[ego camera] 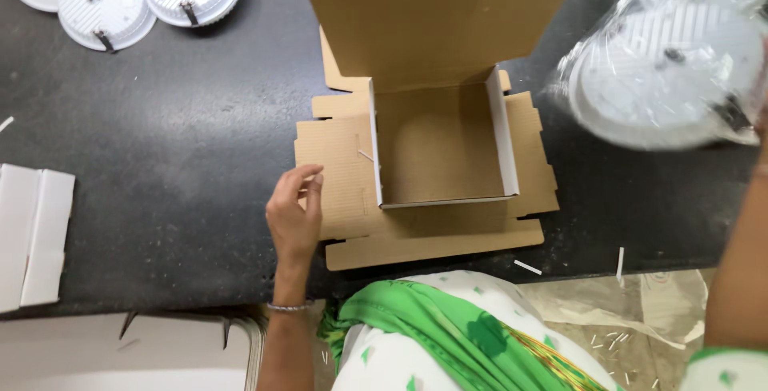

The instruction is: The person folds flat cardboard boxes into shape and places white round LED ceiling light fixtures, wrapped in plastic, into the boxes one at a time. They close each box, stack finished boxes on the table, and reach for the next wrapped fixture to repeat the packing cycle.

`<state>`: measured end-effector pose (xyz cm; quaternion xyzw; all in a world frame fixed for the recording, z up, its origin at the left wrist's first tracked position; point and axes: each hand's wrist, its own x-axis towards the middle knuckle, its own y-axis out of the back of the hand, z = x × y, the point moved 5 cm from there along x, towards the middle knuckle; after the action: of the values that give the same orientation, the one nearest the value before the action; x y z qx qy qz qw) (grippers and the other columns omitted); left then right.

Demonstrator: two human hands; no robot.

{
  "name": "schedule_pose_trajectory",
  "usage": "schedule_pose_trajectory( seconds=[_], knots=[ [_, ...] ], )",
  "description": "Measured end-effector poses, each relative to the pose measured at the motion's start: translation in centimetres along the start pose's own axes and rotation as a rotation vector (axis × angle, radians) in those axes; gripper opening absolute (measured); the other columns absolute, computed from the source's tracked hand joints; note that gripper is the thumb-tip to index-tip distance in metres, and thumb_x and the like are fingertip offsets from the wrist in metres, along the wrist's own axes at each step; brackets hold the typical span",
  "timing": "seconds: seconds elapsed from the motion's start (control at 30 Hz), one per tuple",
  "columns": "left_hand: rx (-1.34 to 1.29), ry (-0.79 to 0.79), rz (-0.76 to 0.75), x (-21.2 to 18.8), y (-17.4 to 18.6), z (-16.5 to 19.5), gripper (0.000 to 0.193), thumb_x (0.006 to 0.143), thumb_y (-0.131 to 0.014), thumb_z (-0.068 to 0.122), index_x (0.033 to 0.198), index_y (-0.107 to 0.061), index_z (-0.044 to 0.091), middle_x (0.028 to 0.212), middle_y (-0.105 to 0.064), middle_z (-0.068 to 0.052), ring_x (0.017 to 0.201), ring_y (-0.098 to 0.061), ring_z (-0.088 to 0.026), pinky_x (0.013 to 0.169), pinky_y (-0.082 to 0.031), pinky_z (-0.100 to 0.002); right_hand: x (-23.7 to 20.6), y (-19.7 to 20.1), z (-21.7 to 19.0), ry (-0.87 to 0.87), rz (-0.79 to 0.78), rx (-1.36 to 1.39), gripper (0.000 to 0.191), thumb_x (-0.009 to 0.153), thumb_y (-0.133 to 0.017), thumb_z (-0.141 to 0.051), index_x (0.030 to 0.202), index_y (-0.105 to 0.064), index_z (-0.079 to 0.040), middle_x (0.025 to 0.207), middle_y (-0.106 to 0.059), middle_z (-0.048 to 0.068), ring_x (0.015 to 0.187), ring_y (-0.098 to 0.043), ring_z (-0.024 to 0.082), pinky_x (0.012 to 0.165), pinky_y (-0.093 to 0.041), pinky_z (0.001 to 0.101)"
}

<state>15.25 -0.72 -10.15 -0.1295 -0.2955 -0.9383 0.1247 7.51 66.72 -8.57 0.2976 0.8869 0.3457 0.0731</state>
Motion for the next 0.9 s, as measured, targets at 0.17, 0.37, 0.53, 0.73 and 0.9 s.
schedule_pose_trajectory(
  seconds=[0.17, 0.37, 0.53, 0.73, 0.9],
  knots=[
    [-0.006, -0.011, 0.005, 1.5, -0.4, -1.0, 0.011, 0.098, -0.069, 0.009, 0.108, -0.074, 0.004, 0.104, -0.074, -0.012, 0.084, -0.074, -0.021, 0.073, -0.060, -0.031, -11.6, -5.9, -1.0, -0.154, -0.213, 0.666, 0.029, 0.109, -0.049, -0.015, 0.126, -0.067, 0.001, 0.112, -0.071, 0.010, 0.098, -0.068, 0.020, 0.088, -0.056, 0.0338],
    [-0.100, -0.101, -0.048, 3.1, -2.6, 0.6, 0.013, 0.099, -0.068, 0.009, 0.109, -0.075, 0.006, 0.108, -0.076, -0.010, 0.087, -0.076, -0.018, 0.074, -0.062, -0.030, -20.0, -16.5, -7.0, -0.124, -0.419, 0.822, 0.034, 0.109, -0.049, -0.008, 0.141, -0.055, 0.001, 0.120, -0.066, 0.010, 0.102, -0.065, 0.015, 0.086, -0.057, 0.0307],
    [-0.122, -0.080, -0.060, 3.5, -2.7, 0.2, 0.016, 0.099, -0.068, 0.010, 0.113, -0.073, 0.006, 0.109, -0.076, -0.011, 0.086, -0.075, -0.019, 0.074, -0.061, -0.030, -22.1, -19.3, -9.9, -0.094, -0.493, 0.676, 0.035, 0.104, -0.049, -0.007, 0.138, -0.050, 0.000, 0.111, -0.065, 0.009, 0.101, -0.068, 0.015, 0.084, -0.063, 0.0323],
    [-0.136, -0.091, -0.019, 7.5, -3.5, -1.5, 0.049, 0.099, -0.069, 0.032, 0.137, -0.058, 0.002, 0.128, -0.070, -0.016, 0.101, -0.075, -0.025, 0.083, -0.063, -0.036, -21.2, -15.3, -13.8, 0.367, -0.327, 0.231, 0.018, 0.105, -0.055, 0.000, 0.114, -0.069, 0.004, 0.097, -0.073, 0.005, 0.086, -0.072, 0.013, 0.079, -0.061, 0.0293],
    [-0.160, -0.463, 0.167, 15.2, -4.2, 1.3, 0.075, 0.096, -0.086, 0.030, 0.150, -0.047, -0.006, 0.131, -0.067, -0.027, 0.117, -0.069, -0.032, 0.094, -0.063, -0.040, -14.7, -11.9, -18.7, 0.747, 0.025, 0.426, 0.030, 0.087, -0.057, 0.012, 0.115, -0.059, 0.003, 0.099, -0.065, 0.001, 0.090, -0.070, 0.009, 0.078, -0.059, 0.0219]
  ],
)
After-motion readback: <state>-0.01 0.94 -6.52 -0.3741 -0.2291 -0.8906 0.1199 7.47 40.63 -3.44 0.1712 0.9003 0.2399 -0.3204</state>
